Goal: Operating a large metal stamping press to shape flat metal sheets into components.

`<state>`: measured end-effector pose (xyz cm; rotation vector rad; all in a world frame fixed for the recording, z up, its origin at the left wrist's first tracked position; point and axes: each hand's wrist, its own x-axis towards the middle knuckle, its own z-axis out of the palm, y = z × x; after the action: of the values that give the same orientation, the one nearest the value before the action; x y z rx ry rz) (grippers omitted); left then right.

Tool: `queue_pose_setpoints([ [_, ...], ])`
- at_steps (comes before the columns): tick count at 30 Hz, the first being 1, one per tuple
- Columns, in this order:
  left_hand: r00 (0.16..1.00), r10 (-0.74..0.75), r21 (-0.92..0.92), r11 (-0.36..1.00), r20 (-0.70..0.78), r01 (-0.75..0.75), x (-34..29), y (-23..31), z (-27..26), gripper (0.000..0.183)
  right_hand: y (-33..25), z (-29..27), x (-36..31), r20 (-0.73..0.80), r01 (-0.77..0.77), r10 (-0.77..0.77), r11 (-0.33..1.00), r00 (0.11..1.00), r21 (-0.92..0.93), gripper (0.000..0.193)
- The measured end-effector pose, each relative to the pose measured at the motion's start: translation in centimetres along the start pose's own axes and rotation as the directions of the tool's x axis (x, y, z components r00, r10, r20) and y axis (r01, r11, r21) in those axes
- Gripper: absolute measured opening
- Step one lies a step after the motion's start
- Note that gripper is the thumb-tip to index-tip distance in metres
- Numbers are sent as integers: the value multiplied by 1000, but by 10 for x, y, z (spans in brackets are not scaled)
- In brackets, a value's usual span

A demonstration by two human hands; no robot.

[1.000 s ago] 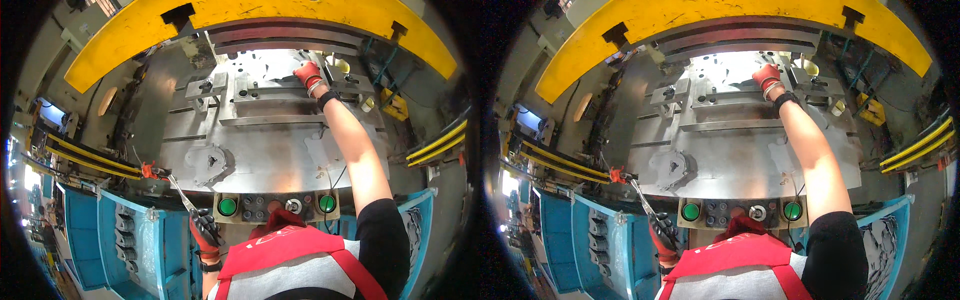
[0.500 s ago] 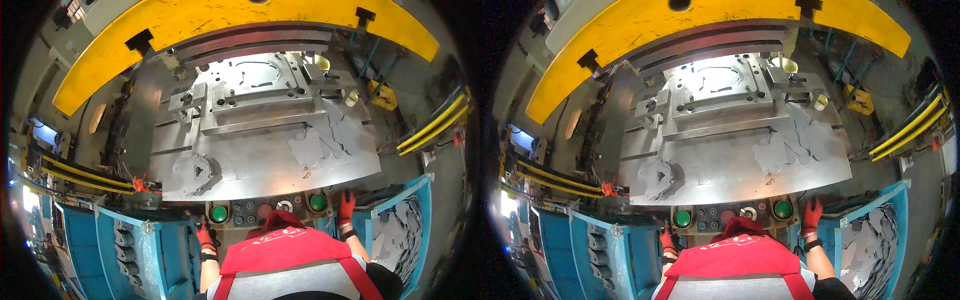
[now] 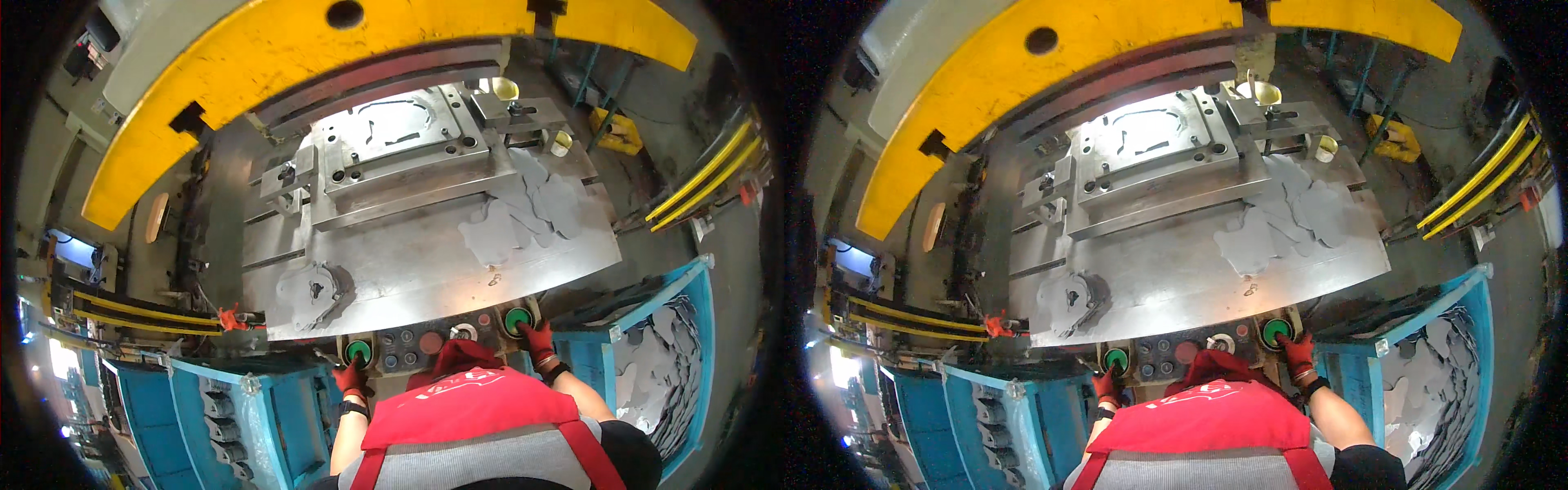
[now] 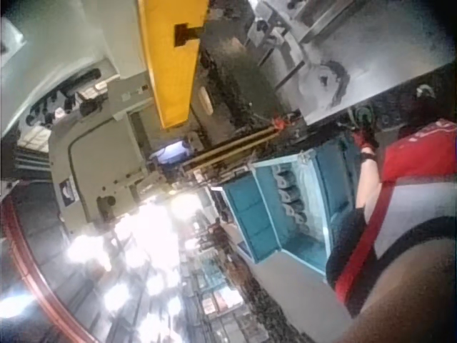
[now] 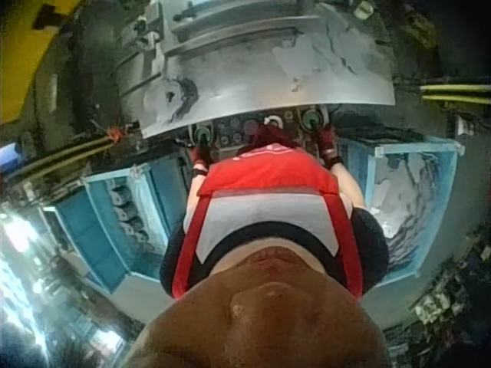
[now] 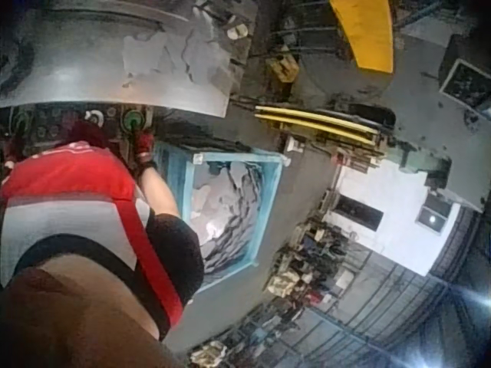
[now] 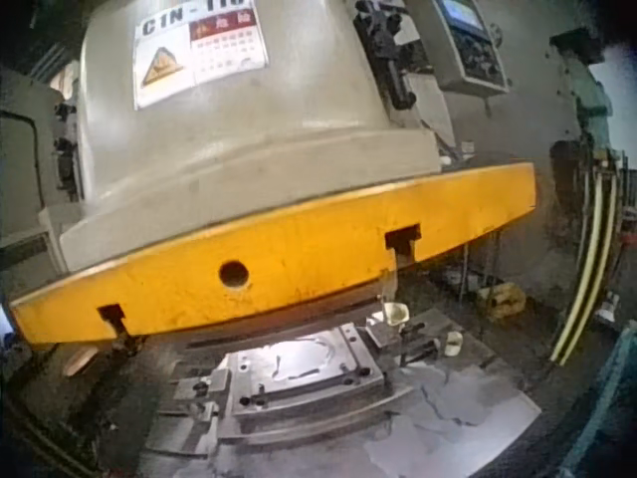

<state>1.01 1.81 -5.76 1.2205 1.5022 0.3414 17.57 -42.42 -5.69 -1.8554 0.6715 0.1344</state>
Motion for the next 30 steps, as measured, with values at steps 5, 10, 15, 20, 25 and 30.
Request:
queue_pose_setpoints([
  [5, 998, -29, 42, 999, 50, 26, -26, 23, 1, 75, -14, -4, -7, 92, 20, -37, 983, 995, 184, 59],
  [10, 991, 127, 230, 967, -48, -112, -21, 18, 0, 74, -33, -4, -16, 106, -60, 40, 979, 994, 194, 56],
  [15, 997, 75, 287, 956, -29, -64, -52, 49, 6, 80, 51, 2, 27, -20, 73, -73, 997, 997, 2, 67],
  [20, 997, 63, 61, 996, 44, -65, -50, 35, -16, 52, 54, 1, 27, 93, -3, -4, 997, 996, 77, 60],
  [25, 985, 67, -351, 929, -157, -119, -78, 54, -52, 38, -57, -55, 3, 366, 306, -90, 746, 926, -591, 52],
  [30, 953, 203, -557, 830, 225, -45, -118, 126, -72, 42, -178, -30, -11, 147, 612, -594, 766, 791, -196, 31],
])
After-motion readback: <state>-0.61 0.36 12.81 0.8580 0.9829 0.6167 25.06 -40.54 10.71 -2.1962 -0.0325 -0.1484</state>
